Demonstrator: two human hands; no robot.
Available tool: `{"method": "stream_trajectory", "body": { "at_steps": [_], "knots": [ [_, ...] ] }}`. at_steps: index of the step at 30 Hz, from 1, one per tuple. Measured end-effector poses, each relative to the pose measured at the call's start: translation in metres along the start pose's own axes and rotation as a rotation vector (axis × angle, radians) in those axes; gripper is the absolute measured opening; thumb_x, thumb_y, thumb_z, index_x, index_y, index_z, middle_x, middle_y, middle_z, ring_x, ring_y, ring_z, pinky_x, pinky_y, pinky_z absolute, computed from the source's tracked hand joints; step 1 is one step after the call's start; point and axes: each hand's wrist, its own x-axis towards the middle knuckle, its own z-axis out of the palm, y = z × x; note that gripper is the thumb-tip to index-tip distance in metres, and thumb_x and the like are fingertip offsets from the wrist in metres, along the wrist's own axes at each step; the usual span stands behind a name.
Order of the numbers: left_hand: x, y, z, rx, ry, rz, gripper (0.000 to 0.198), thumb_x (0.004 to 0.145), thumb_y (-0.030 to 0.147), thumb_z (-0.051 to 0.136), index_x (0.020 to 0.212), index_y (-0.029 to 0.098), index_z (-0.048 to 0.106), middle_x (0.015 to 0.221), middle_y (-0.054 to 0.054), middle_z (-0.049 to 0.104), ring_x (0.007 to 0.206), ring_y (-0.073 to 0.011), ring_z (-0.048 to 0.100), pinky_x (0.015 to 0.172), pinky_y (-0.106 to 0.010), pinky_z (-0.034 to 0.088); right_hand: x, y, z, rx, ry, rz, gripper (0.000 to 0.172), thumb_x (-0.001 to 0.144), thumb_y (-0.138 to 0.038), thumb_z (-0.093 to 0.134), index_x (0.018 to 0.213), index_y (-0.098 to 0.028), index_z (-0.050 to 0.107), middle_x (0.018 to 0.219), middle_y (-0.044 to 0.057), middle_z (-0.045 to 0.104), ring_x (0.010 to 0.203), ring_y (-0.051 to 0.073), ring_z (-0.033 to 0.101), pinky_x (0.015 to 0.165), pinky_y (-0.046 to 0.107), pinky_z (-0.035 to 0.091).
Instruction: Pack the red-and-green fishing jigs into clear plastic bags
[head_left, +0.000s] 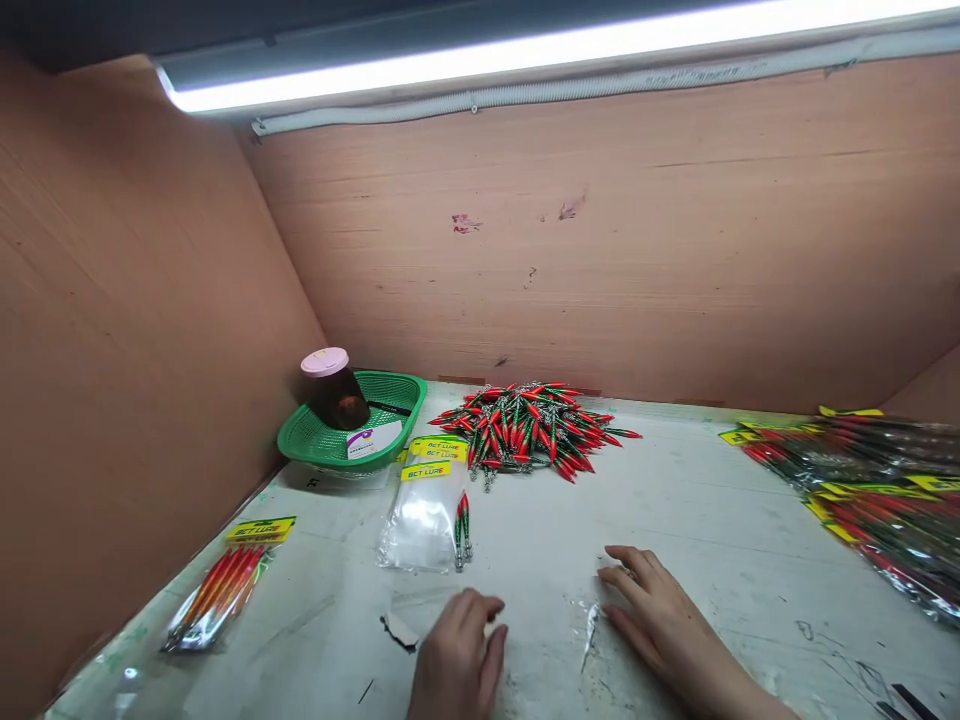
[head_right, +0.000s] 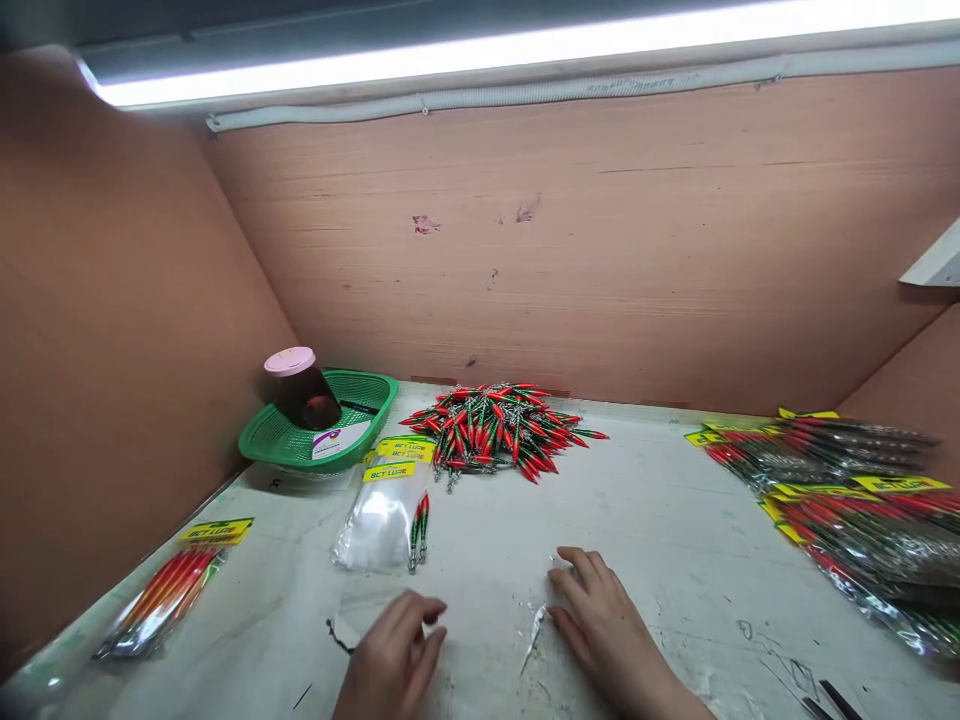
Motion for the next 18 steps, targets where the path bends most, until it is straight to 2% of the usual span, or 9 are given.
{"method": "stream_trajectory", "body": {
  "at_steps": [1,3,4,6,9,11,14,18],
  "knots": [
    [0.015,-0.008,-0.009,0.055,0.007,0.026,0.023,0.090,0.023,0.042,0.101,0.020,0.062,0.090,-0.008,0.067,0.086,-0.0194,0.064,0.074,-0.028,0.053,0.008,-0.007,0.001,0.030,-0.011,-0.008,0.017,0.087,-0.021,0.048,0.099,-0.024,0.060,0.115,0.013,0.058,0.102,0.025,0.057,0.079,0.040,0.051],
    [0.046,-0.026,-0.022,0.188,0.031,-0.013,0.026,0.089,0.022,0.042,0.102,0.019,0.063,0.101,-0.011,0.067,0.098,-0.0224,0.062,0.085,-0.036,0.052,0.026,-0.020,0.003,0.073,-0.018,-0.035,0.017,0.086,-0.018,0.047,0.098,-0.023,0.059,0.112,0.013,0.059,0.097,0.024,0.059,0.075,0.039,0.052],
    [0.060,-0.037,-0.025,0.218,0.050,-0.051,0.029,0.087,0.020,0.042,0.106,0.018,0.063,0.110,-0.013,0.066,0.107,-0.0252,0.059,0.093,-0.042,0.048,0.034,-0.027,0.005,0.090,-0.015,-0.056,0.018,0.085,-0.016,0.047,0.097,-0.022,0.058,0.111,0.013,0.059,0.095,0.024,0.059,0.074,0.038,0.052],
    [0.083,-0.058,-0.026,0.255,0.079,-0.112,0.035,0.087,0.020,0.043,0.116,0.017,0.061,0.128,-0.016,0.058,0.125,-0.0318,0.046,0.106,-0.056,0.032,0.049,-0.041,0.012,0.120,-0.007,-0.101,0.017,0.084,-0.015,0.047,0.097,-0.021,0.057,0.109,0.012,0.058,0.093,0.023,0.059,0.073,0.037,0.052],
    [0.100,-0.085,-0.024,0.272,0.091,-0.166,0.041,0.086,0.021,0.042,0.124,0.017,0.058,0.140,-0.015,0.049,0.135,-0.0360,0.034,0.108,-0.065,0.019,0.058,-0.061,0.025,0.168,-0.020,-0.127,0.018,0.082,-0.012,0.046,0.095,-0.021,0.055,0.101,0.010,0.058,0.086,0.021,0.060,0.069,0.034,0.052],
    [0.104,-0.096,-0.025,0.266,0.097,-0.166,0.042,0.086,0.020,0.041,0.124,0.018,0.058,0.141,-0.013,0.048,0.135,-0.0361,0.033,0.107,-0.064,0.020,0.057,-0.073,0.035,0.211,-0.058,-0.107,0.016,0.082,-0.012,0.045,0.092,-0.021,0.054,0.093,0.007,0.058,0.078,0.018,0.060,0.065,0.031,0.051],
    [0.105,-0.102,-0.030,0.249,0.147,-0.131,0.040,0.083,0.019,0.045,0.119,0.018,0.062,0.136,-0.011,0.054,0.133,-0.0347,0.037,0.109,-0.059,0.025,0.049,-0.080,0.049,0.259,-0.072,-0.082,0.012,0.086,-0.016,0.044,0.085,-0.021,0.054,0.083,0.004,0.056,0.069,0.016,0.058,0.060,0.027,0.048],
    [0.115,-0.103,-0.053,0.219,0.318,-0.063,0.034,0.084,0.021,0.048,0.114,0.019,0.063,0.125,-0.010,0.061,0.125,-0.0288,0.047,0.108,-0.048,0.034,0.043,-0.067,0.062,0.389,-0.041,-0.095,0.019,0.092,-0.024,0.040,0.086,-0.022,0.058,0.078,0.005,0.057,0.070,0.016,0.060,0.062,0.026,0.049]
  ]
}}
